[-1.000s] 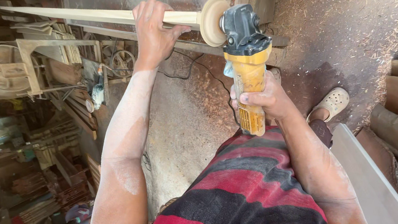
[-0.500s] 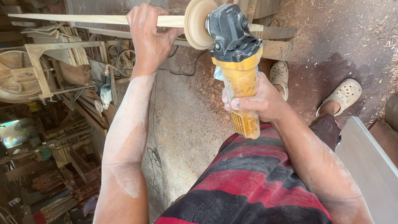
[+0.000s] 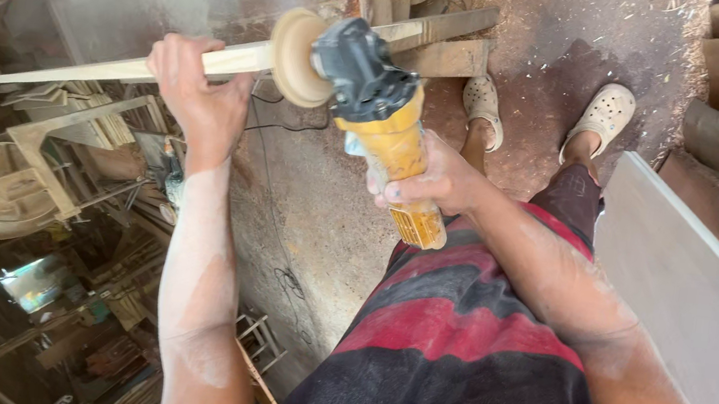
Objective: The person uses an angle grinder with a sanding disc to smooth the surface of a large wooden plank and then a smaller wooden strip. The person holds the wood steady with one hand while operating the tool with the other.
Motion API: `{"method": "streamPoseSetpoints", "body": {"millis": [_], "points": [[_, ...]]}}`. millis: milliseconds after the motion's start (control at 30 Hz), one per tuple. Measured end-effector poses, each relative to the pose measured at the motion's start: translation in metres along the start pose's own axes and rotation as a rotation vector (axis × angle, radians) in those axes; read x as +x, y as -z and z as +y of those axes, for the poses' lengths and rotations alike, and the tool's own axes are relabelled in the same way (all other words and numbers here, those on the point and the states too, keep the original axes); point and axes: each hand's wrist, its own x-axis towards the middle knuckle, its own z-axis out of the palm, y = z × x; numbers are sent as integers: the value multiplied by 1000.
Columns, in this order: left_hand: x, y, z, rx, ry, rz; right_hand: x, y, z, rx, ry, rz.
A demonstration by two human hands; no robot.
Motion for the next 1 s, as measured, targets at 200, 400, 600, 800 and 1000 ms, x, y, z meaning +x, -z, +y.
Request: {"method": "streamPoseSetpoints", "body": {"millis": [200, 400, 600, 800, 1000], "points": [[-11, -4, -11, 42, 22, 3, -11, 59, 40, 248, 29, 146], [-10, 2, -7, 47, 12, -3, -12, 85, 47, 401, -17, 282], [-7, 10, -5, 47, 35, -10, -5, 24, 32, 195, 67, 61], [-3, 13, -1, 34, 41, -38, -1, 14, 33, 0, 152, -35], [-10, 15, -2, 42, 43, -18, -10, 87, 60, 350, 27, 191]]}}
